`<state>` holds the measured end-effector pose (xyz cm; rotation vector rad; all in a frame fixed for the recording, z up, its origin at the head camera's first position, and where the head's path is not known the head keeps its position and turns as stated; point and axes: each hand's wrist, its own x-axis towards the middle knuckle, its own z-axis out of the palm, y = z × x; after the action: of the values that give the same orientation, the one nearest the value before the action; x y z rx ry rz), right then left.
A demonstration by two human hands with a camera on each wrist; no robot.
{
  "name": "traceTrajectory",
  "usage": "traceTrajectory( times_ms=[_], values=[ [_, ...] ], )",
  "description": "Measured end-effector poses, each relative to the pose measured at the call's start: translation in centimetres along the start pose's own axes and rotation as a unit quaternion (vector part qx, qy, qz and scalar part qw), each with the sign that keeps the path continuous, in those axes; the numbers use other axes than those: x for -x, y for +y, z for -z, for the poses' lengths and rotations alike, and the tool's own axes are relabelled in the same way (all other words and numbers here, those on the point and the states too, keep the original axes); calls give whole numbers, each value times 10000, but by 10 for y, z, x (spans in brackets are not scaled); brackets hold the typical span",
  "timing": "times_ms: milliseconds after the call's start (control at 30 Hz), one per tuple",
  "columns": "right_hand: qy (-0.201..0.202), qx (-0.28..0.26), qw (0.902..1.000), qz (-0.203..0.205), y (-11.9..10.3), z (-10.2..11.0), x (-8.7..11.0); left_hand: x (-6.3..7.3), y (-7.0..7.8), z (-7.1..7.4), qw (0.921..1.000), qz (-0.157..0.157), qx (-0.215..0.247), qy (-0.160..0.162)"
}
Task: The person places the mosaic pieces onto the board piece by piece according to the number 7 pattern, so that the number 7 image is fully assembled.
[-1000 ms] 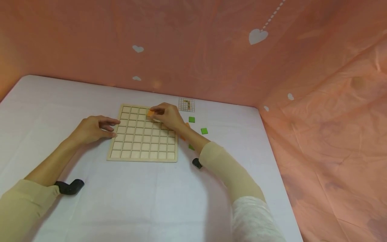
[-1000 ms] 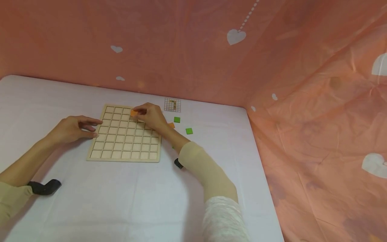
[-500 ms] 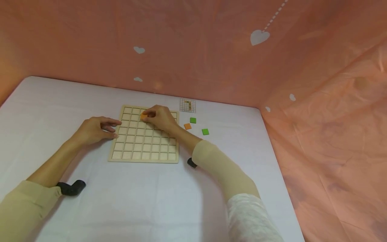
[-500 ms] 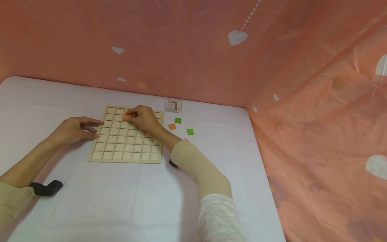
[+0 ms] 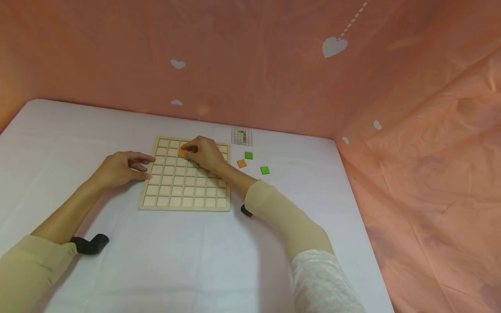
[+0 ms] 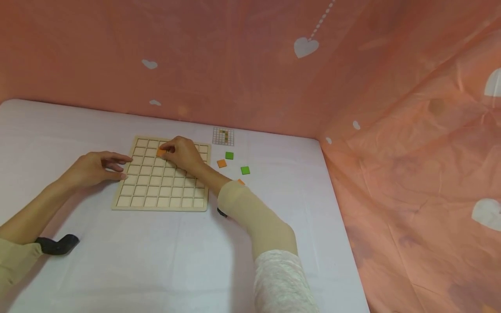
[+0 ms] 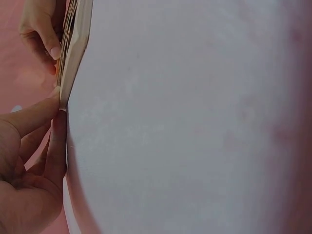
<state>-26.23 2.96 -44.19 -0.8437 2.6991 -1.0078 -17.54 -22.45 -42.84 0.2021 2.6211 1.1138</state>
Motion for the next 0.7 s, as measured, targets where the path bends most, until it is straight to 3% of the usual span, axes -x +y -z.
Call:
traceTrajectory(
  times_ms=[200, 433, 700],
  values=[
    [-4, -217, 9997, -138, -1, 4, 3, 1, 0, 0, 10000, 12, -5, -6],
    [234, -1328, 9899, -447, 9, 17, 12, 0, 1, -1, 10000, -57, -39, -1],
    [298, -1329, 9899, -388, 22, 38, 25, 1, 3, 1, 9999, -82, -103, 22]
  ],
)
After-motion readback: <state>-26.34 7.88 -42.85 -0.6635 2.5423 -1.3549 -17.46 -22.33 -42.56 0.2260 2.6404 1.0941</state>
